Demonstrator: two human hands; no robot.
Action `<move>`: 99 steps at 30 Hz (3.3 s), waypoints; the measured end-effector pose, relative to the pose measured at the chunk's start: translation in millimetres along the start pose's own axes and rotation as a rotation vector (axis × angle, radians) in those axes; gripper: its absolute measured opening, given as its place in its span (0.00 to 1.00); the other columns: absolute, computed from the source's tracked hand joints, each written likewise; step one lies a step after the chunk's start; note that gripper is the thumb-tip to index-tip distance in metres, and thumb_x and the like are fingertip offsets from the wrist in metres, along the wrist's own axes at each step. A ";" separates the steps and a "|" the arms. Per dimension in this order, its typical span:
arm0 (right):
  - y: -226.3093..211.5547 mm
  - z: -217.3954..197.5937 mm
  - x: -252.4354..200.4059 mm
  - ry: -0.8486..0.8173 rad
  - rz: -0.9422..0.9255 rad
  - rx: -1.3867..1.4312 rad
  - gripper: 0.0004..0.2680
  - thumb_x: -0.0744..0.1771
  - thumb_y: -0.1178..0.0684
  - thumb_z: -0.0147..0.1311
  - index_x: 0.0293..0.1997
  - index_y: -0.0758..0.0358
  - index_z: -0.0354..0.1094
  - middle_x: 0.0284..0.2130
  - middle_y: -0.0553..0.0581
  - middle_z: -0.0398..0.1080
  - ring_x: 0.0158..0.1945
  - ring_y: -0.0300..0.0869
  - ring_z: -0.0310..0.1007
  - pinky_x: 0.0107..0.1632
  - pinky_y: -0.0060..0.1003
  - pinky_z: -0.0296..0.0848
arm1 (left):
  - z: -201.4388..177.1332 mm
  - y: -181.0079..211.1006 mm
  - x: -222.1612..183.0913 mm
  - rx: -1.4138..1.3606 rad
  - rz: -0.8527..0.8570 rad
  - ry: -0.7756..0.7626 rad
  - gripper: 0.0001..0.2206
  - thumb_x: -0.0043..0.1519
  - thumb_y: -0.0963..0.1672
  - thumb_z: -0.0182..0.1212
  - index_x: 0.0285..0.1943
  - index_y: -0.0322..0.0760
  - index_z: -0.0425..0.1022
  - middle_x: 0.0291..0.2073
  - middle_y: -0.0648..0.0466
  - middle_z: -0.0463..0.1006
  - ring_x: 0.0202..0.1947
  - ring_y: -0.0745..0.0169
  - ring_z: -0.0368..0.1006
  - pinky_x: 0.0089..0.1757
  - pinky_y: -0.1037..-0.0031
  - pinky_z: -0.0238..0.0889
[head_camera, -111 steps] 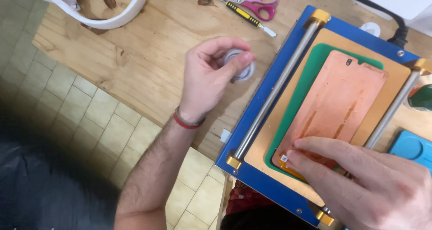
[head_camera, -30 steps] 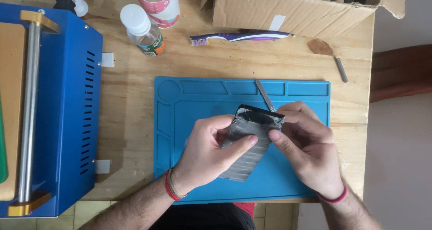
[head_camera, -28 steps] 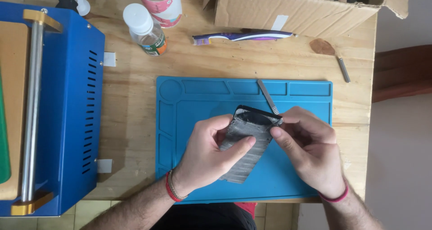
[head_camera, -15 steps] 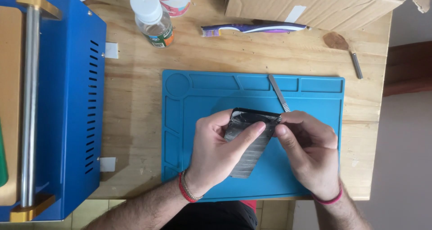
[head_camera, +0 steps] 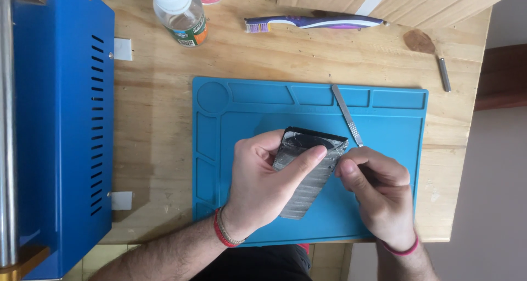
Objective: Disassembling a mobile phone screen using a heat plate and a pry tool
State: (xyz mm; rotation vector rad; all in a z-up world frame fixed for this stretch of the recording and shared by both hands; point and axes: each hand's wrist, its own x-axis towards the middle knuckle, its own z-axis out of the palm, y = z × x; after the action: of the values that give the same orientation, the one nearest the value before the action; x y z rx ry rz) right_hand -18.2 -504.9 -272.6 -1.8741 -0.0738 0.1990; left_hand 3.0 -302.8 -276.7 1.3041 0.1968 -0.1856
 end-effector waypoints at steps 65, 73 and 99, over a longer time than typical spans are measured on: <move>41.0 20.5 -63.8 0.087 0.201 0.621 0.09 0.73 0.60 0.52 0.35 0.73 0.71 0.28 0.58 0.63 0.25 0.39 0.50 0.27 0.32 0.51 | -4.0 -1.3 -3.0 -0.122 -0.030 -0.041 0.05 0.66 0.44 0.72 0.39 0.37 0.87 0.32 0.67 0.82 0.35 0.82 0.70 0.37 0.81 0.67; 39.1 20.5 -72.2 0.103 0.262 0.618 0.08 0.73 0.62 0.51 0.35 0.75 0.70 0.26 0.57 0.61 0.26 0.39 0.51 0.28 0.34 0.50 | -4.5 -1.3 -2.4 -0.117 -0.028 -0.033 0.06 0.65 0.44 0.72 0.38 0.37 0.87 0.30 0.67 0.82 0.35 0.82 0.69 0.36 0.81 0.67; -0.4 22.7 -21.4 0.039 0.006 0.413 0.28 0.70 0.37 0.63 0.70 0.74 0.62 0.59 0.58 0.69 0.25 0.32 0.45 0.30 0.30 0.47 | -9.9 19.4 -6.1 -0.058 -0.147 -0.073 0.22 0.57 0.44 0.78 0.54 0.45 0.68 0.27 0.59 0.85 0.25 0.77 0.74 0.31 0.82 0.66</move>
State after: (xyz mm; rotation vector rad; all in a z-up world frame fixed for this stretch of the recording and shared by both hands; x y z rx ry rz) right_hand -43.2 -486.7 -276.9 -1.4658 0.0006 0.1669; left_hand 1.5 -288.1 -259.5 1.2238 0.2342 -0.3500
